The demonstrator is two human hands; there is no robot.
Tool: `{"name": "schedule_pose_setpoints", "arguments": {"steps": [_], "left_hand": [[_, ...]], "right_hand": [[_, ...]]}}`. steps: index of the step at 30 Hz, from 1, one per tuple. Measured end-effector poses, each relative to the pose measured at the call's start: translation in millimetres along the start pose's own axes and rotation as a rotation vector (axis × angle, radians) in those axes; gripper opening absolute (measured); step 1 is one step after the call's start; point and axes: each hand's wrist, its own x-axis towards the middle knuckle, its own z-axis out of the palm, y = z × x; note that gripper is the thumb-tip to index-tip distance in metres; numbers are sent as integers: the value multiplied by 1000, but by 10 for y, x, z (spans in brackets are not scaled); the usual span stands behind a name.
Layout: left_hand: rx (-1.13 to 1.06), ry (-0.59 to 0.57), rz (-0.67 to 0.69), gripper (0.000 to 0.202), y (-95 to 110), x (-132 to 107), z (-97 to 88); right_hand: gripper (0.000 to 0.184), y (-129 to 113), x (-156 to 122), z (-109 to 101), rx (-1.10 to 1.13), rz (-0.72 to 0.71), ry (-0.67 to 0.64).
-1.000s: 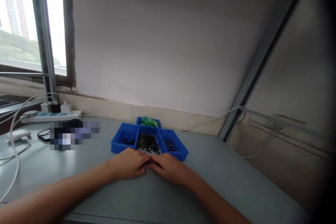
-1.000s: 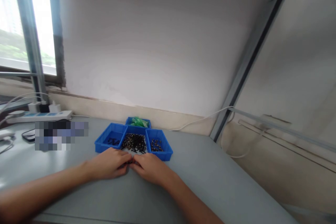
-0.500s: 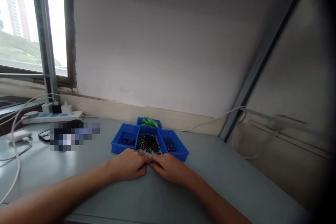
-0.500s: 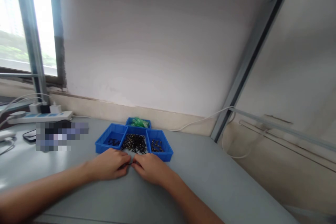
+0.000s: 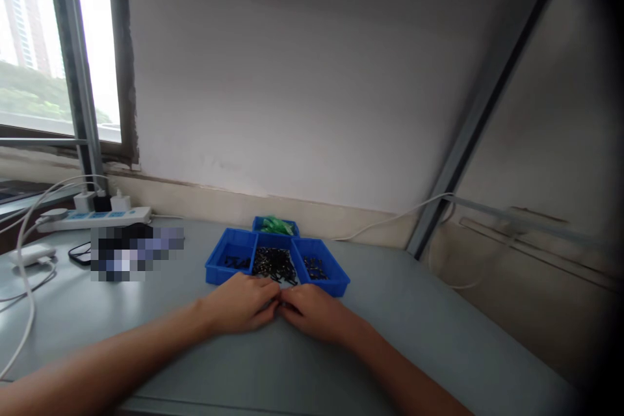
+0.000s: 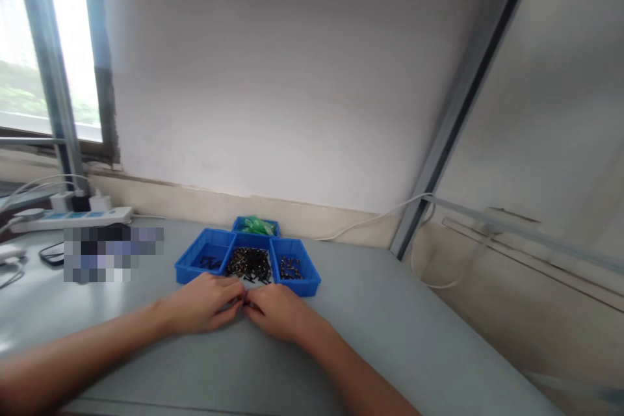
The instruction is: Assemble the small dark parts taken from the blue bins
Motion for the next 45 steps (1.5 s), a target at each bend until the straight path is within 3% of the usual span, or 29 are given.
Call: {"name": "schedule_pose_setpoints", "arguments": {"steps": [10, 16, 26, 45], "left_hand": [[82, -52, -16, 10, -6, 5, 1], [152, -97, -46, 15, -33, -7, 50], [116, -90, -23, 16, -56, -11, 71], [87, -70, -28, 17, -63, 0, 113]], "right_hand": [[20, 23, -5, 13, -27, -20, 4], [18, -14, -18, -40, -88, 63, 11], [4, 27, -2, -18, 226, 63, 32], [6, 36, 1, -24, 283, 56, 43]]}}
